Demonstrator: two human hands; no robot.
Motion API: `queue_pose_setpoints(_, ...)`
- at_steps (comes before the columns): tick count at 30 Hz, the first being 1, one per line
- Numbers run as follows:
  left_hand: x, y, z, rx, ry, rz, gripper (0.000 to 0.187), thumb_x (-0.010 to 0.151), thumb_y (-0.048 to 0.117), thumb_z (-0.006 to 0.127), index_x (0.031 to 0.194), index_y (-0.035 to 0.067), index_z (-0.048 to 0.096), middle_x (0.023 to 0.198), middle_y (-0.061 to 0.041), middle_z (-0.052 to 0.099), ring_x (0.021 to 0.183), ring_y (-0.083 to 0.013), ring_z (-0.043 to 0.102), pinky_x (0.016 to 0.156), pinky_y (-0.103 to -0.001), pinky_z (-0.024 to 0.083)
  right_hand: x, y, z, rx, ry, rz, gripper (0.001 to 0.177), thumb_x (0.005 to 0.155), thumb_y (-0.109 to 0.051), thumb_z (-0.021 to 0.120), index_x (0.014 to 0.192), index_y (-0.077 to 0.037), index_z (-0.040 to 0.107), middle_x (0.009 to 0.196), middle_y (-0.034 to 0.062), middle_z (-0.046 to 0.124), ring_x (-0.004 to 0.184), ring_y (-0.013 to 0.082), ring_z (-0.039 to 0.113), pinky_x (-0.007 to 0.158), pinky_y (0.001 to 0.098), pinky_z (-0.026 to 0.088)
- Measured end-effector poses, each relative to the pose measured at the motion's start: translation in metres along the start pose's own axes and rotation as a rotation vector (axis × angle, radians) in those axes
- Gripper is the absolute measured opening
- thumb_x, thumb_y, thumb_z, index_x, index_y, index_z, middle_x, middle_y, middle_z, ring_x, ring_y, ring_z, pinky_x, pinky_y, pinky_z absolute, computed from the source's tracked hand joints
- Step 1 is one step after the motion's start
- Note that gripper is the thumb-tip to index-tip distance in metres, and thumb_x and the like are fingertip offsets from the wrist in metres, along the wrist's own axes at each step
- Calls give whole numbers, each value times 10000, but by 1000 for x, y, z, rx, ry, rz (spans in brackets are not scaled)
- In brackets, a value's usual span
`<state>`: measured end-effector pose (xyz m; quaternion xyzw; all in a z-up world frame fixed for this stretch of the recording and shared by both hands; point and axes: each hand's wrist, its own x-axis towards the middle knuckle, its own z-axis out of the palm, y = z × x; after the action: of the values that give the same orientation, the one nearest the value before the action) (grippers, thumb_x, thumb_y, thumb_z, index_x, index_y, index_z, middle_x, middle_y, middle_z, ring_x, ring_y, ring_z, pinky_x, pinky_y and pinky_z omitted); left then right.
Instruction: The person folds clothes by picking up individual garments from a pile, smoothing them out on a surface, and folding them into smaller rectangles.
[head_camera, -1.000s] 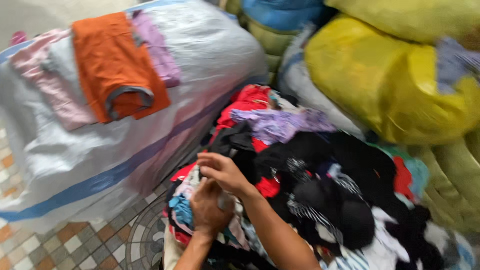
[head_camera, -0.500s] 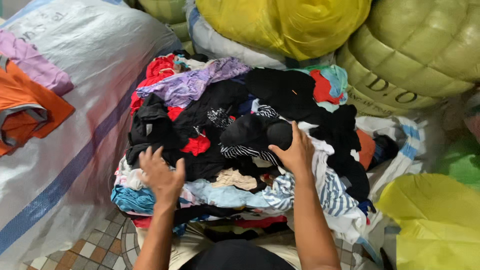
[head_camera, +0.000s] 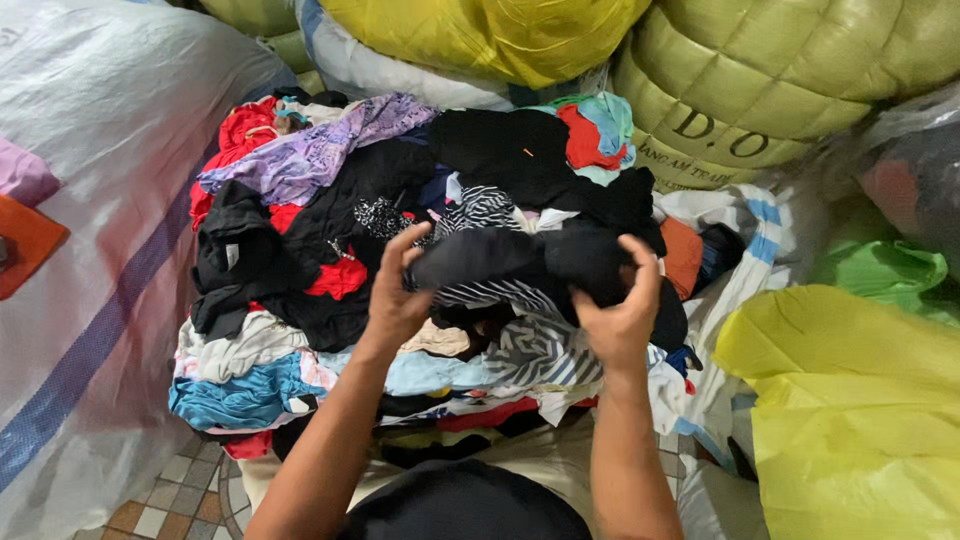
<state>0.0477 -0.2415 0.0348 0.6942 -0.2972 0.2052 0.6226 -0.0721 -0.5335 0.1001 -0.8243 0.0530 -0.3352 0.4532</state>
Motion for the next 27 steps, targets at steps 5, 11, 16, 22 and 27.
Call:
queue_pose_setpoints(5,15,40,-34,-175,14,-341,164,926,42,887,1073,105,854,892,-23,781,834,-122,706,840,-309,607,16,-16,27,157,214,-337,718,801,132,892,1392,85,488,1522,281,425,1282,475,702,1175,534,566)
queue_pose_setpoints(11,28,132,-81,-834,255,-560,555,951,199,753,1452,-7,636,1353,-246,736,1151,-316,784,990,-482,659,41,-16,26,518,19,0,854,733,-249,1047,1453,-65,627,1313,128,726,1190,192,728,1075,334,605)
queue_pose_setpoints(16,-7,30,-70,-873,267,-776,730,1058,576,631,1601,94,557,1622,-153,558,1388,-321,654,1191,-514,550,31,16,135,609,-18,270,660,1050,-196,833,1569,37,499,1538,323,524,1526,434,446,1303,530,388)
queue_pose_setpoints(22,-133,-31,-57,-743,36,-1164,358,1040,275,759,1296,34,691,1097,-164,775,835,-247,780,757,-373,644,-82,13,126,342,-49,436,628,985,-197,882,1500,2,581,1448,281,629,1354,413,608,1158,502,527)
queue_pose_setpoints(27,-153,-34,-51,-508,-47,-1045,364,938,129,918,1227,22,724,843,-138,707,556,-189,670,476,-287,569,-143,3,118,148,-258,-215,672,786,-496,1007,1262,-83,773,1282,132,727,1255,373,708,1166,487,520)
